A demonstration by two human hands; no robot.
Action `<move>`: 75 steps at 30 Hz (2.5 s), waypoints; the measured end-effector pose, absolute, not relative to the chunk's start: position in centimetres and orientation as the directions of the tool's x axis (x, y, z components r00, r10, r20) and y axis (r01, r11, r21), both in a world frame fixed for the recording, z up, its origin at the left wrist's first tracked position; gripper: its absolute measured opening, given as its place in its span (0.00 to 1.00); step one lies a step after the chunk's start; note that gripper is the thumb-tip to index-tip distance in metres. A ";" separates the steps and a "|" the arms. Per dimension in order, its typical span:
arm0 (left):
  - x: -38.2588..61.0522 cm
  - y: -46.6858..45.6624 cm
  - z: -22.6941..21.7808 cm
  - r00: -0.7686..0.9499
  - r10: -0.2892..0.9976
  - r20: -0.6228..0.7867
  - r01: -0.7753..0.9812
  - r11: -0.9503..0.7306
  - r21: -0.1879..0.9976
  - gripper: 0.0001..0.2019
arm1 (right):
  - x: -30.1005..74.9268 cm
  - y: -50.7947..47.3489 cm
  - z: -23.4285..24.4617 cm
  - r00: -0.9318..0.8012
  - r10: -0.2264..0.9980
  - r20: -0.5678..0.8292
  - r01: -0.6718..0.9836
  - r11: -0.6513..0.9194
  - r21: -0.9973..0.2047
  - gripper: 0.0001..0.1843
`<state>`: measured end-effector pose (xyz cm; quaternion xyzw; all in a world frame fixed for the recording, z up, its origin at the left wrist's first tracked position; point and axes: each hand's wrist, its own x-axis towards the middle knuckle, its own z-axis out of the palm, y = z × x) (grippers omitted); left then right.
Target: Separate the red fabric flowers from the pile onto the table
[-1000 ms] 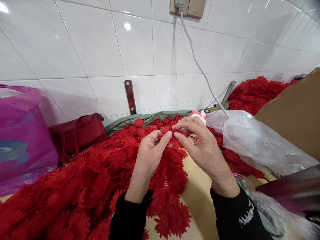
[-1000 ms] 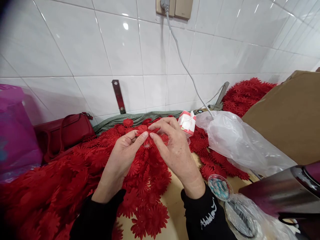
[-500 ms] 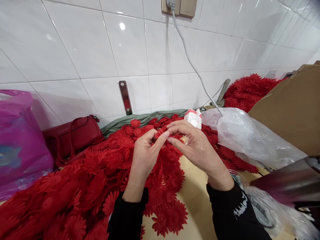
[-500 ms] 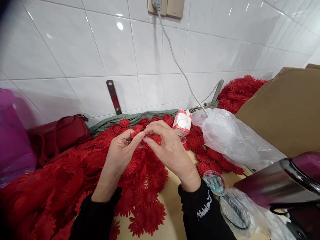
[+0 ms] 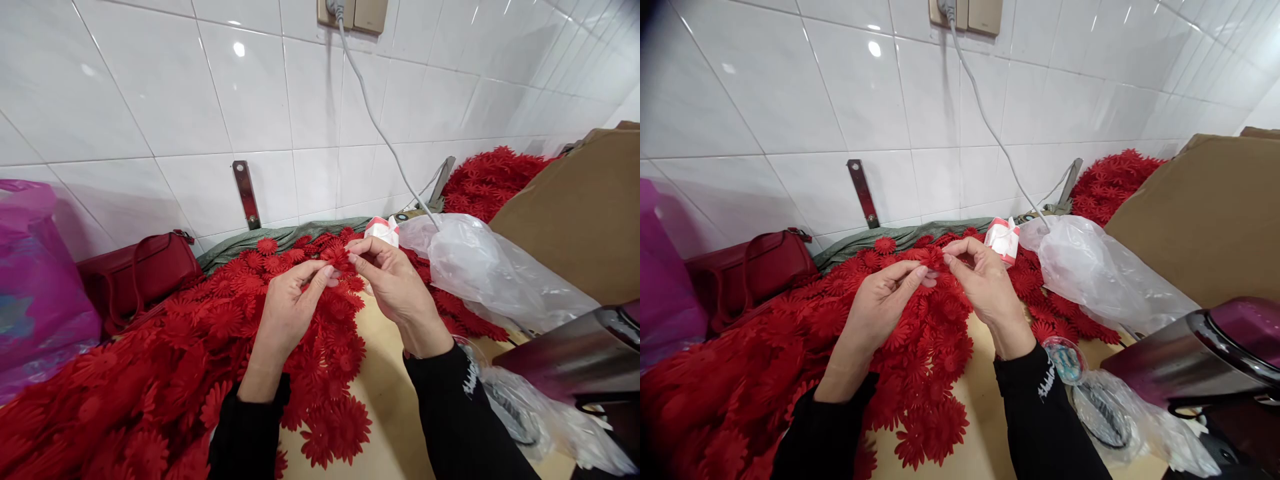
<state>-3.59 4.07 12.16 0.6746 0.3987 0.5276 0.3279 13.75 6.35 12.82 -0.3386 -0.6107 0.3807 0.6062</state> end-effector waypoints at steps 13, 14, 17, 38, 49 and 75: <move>-4.1 3.6 12.9 0.079 0.853 0.516 0.250 -0.518 0.818 0.10 | 16.7 9.0 11.2 0.375 0.869 0.324 -0.225 0.425 -0.877 0.17; -4.3 3.7 12.8 0.058 0.855 0.515 0.257 -0.511 0.820 0.10 | 17.2 8.8 11.4 0.309 0.882 0.356 -0.163 0.417 -0.894 0.16; -4.7 4.1 12.5 0.047 0.864 0.501 0.265 -0.495 0.828 0.10 | 17.9 7.5 12.2 -0.050 0.928 0.369 0.119 0.372 -0.920 0.10; -3.3 4.1 12.2 0.160 0.964 0.212 -0.104 -0.197 0.975 0.15 | 13.3 5.9 13.2 -0.025 0.879 0.477 0.089 0.477 -0.874 0.10; -2.9 5.0 11.1 0.031 0.949 0.315 -0.169 -0.306 0.937 0.15 | 13.7 4.8 13.9 -0.167 0.763 0.625 0.364 0.637 -0.680 0.05; -4.2 3.5 12.6 0.205 0.946 0.251 0.220 -0.294 0.930 0.19 | 15.0 4.2 14.5 -0.195 0.848 0.493 0.278 0.530 -0.801 0.15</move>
